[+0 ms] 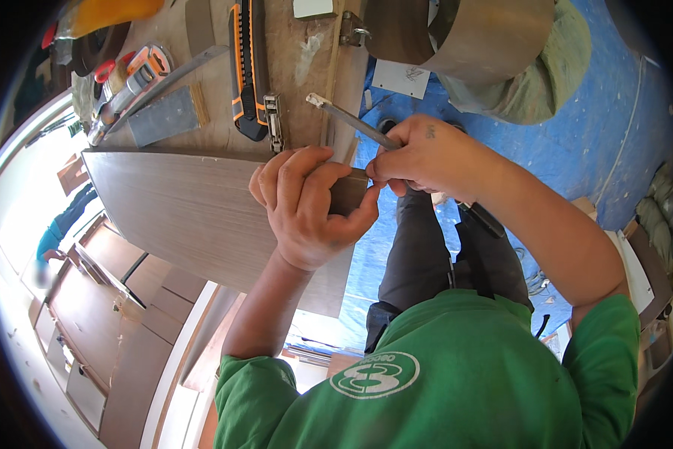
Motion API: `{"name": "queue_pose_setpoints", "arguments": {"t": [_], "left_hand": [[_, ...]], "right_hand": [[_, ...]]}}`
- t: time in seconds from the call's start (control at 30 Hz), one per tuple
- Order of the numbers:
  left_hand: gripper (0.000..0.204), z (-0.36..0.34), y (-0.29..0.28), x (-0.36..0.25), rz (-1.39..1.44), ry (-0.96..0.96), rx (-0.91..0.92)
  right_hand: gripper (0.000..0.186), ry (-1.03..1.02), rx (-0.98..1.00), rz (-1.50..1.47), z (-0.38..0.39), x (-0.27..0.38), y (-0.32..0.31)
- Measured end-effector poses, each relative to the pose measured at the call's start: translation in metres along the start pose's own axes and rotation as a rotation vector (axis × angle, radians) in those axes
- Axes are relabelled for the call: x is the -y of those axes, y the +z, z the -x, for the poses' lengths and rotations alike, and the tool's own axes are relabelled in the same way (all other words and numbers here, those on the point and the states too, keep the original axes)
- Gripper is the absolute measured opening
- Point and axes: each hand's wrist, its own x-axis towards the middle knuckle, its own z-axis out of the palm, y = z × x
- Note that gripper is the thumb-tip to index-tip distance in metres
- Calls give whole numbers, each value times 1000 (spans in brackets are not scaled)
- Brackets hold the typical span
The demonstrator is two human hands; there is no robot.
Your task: The person sands the edge of a cabinet door with a sanding block, then uses a chisel to clean the edge and a utility knife to trim the edge banding. The person continues to scrape and smooth the edge with the chisel.
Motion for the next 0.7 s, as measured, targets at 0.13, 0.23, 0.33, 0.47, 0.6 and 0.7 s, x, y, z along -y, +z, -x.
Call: {"name": "queue_pose_setpoints", "arguments": {"t": [0.13, 0.23, 0.33, 0.47, 0.6, 0.7], "left_hand": [[43, -2, 0, 1, 16, 15, -22], [42, -2, 0, 1, 15, 18, -24], [41, -3, 0, 0, 14, 6, -17], [40, -5, 0, -1, 18, 12, -17], [39, -5, 0, -1, 16, 6, -13], [39, -5, 1, 0, 14, 8, -19]], "right_hand": [[20, 1, 63, -164, -6, 0, -2], [20, 13, 113, -237, -13, -5, -2], [19, 41, 161, -285, -18, -7, -5], [18, 41, 172, -300, -20, -7, -5], [15, 27, 182, -325, -21, -10, -7], [14, 27, 141, -274, -15, -10, -7]]}}
